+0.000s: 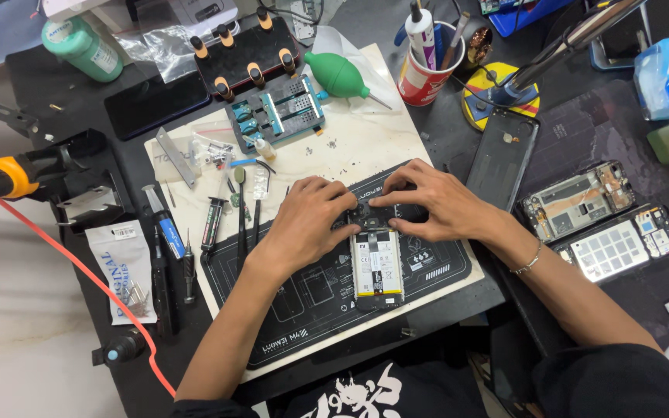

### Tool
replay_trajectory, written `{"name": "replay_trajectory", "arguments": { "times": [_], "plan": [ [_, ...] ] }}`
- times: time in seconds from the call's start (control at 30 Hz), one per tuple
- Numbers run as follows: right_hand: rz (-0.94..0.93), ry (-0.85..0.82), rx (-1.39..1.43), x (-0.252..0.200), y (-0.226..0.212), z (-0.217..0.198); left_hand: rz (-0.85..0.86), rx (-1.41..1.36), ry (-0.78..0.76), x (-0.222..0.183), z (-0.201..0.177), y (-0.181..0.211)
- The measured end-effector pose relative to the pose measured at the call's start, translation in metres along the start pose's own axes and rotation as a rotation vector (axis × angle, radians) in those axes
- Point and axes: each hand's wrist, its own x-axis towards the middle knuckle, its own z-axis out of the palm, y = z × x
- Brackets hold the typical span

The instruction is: The person reassembles a disassembled smartphone on a workbench. They connect internal ribbon cables to the motherboard, secure the battery connector, and then attach the back cover to the phone chassis.

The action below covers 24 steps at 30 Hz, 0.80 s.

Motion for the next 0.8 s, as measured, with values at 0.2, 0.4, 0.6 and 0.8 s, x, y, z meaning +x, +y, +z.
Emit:
{"name": "replay_trajectory", "arguments": {
  "times": [0.2, 0.4, 0.6, 0.8],
  "plan": [
    [-0.017, 0.023, -0.004, -0.001, 0.002, 0.004, -0.041, -0.023, -0.044, 0.003, -0.002, 0.000],
    [-0.002, 0.036, -0.044, 0.001, -0.004, 0.004, -0.033, 0.025, -0.026, 0.001, -0.003, 0.004],
    [-0.004, 0.040, -0.070, 0.002, -0.007, 0.003, -0.046, -0.046, -0.070, 0.001, 0.000, -0.005],
    [-0.019, 0.047, -0.069, 0.002, -0.009, 0.003, 0.042, -0.223, 0.046, -0.004, -0.018, -0.023]
  ]
}}
